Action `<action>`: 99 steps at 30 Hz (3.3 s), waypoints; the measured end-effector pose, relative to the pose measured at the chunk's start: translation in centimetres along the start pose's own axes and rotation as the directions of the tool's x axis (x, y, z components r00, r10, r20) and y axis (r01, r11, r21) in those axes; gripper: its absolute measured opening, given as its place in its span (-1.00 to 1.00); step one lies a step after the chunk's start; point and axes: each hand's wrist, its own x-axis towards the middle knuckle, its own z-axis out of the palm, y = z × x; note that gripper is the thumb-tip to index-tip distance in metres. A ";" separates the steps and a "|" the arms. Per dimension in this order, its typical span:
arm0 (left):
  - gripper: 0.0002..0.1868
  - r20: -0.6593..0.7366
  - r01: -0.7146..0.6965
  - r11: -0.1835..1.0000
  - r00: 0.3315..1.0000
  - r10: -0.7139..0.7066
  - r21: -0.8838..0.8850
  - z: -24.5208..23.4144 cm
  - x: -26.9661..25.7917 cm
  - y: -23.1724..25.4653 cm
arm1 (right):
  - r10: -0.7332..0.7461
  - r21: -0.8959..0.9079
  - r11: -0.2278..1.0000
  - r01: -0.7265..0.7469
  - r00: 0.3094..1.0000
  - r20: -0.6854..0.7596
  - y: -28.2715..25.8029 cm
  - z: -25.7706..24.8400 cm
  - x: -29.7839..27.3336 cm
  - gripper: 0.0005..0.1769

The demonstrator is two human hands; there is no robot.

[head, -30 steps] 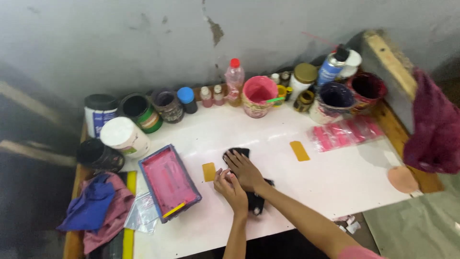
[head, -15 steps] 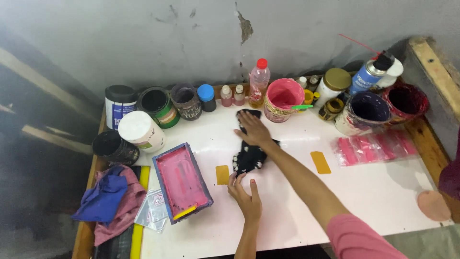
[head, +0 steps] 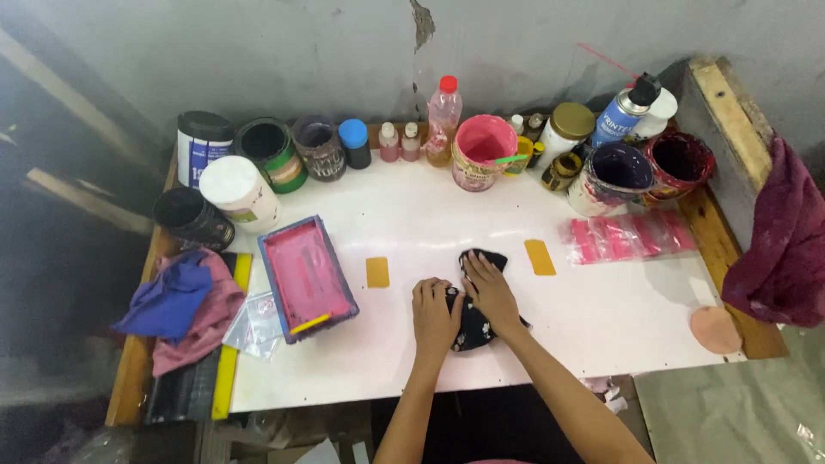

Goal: The person uses a yellow squeegee to spread pink ink evenly across a screen printing frame. They then place a black cloth with a white floral pattern under the frame, press down, and lift the frame to reveal the printed design. Finally, they fold the printed cloth.

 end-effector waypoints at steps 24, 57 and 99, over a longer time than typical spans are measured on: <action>-0.74 -0.472 -0.194 0.945 0.880 0.049 -0.264 -15.4 -1.2 9.6 | 0.573 0.681 0.723 -0.112 0.648 -0.502 1.9 -23.0 -9.3 -0.61; -0.73 -0.115 -0.089 0.983 0.991 0.071 -0.159 -7.9 -6.0 -0.7 | -0.443 0.154 0.896 0.417 0.868 0.225 -1.8 -2.9 12.8 -0.30; -0.77 -0.131 0.005 1.000 0.991 -0.008 -0.025 -5.7 -6.0 -2.0 | 0.239 -0.075 0.962 -0.263 0.942 -0.236 10.4 -2.7 11.0 -0.15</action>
